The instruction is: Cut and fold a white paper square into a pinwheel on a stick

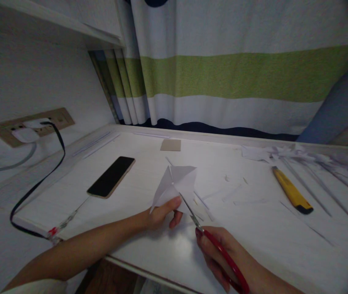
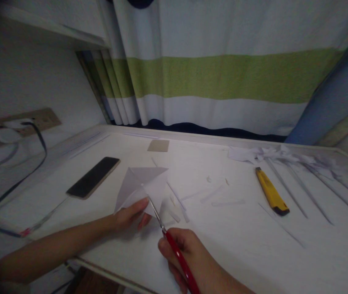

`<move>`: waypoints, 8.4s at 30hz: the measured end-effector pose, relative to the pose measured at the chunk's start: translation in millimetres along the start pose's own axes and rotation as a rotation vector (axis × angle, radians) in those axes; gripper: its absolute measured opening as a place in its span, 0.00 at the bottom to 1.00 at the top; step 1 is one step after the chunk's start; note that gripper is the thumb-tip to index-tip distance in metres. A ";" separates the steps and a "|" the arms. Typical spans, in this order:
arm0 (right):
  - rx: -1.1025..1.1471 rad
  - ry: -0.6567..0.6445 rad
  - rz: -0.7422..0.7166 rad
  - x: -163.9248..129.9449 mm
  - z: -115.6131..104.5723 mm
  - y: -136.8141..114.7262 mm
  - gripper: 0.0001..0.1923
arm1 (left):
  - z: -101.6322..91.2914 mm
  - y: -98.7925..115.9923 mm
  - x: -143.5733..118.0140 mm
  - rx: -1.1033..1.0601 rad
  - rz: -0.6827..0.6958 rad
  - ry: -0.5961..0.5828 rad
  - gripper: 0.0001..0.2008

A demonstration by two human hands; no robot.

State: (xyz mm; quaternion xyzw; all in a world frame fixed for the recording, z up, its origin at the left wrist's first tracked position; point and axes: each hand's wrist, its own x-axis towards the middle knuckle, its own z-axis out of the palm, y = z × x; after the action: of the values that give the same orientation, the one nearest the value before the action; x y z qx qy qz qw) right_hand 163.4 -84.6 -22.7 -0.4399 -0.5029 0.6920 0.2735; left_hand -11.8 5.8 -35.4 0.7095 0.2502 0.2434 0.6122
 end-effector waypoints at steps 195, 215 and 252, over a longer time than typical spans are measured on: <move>0.034 0.082 0.025 6.4 -6.4 -4.9 0.20 | 7.7 13.5 8.3 0.049 -0.003 0.430 0.22; 0.053 0.028 -0.038 9.2 -9.1 5.0 0.19 | 8.4 11.0 8.5 0.047 0.013 0.417 0.23; -0.023 0.048 -0.001 3.1 -3.0 1.2 0.21 | 7.4 6.2 7.1 0.007 0.050 0.410 0.23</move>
State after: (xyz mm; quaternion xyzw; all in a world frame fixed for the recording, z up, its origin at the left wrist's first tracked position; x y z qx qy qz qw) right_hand 164.8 -81.2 -25.1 -0.4593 -0.5043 0.6752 0.2808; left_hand -1.2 4.1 -30.0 0.6531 0.3527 0.3969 0.5399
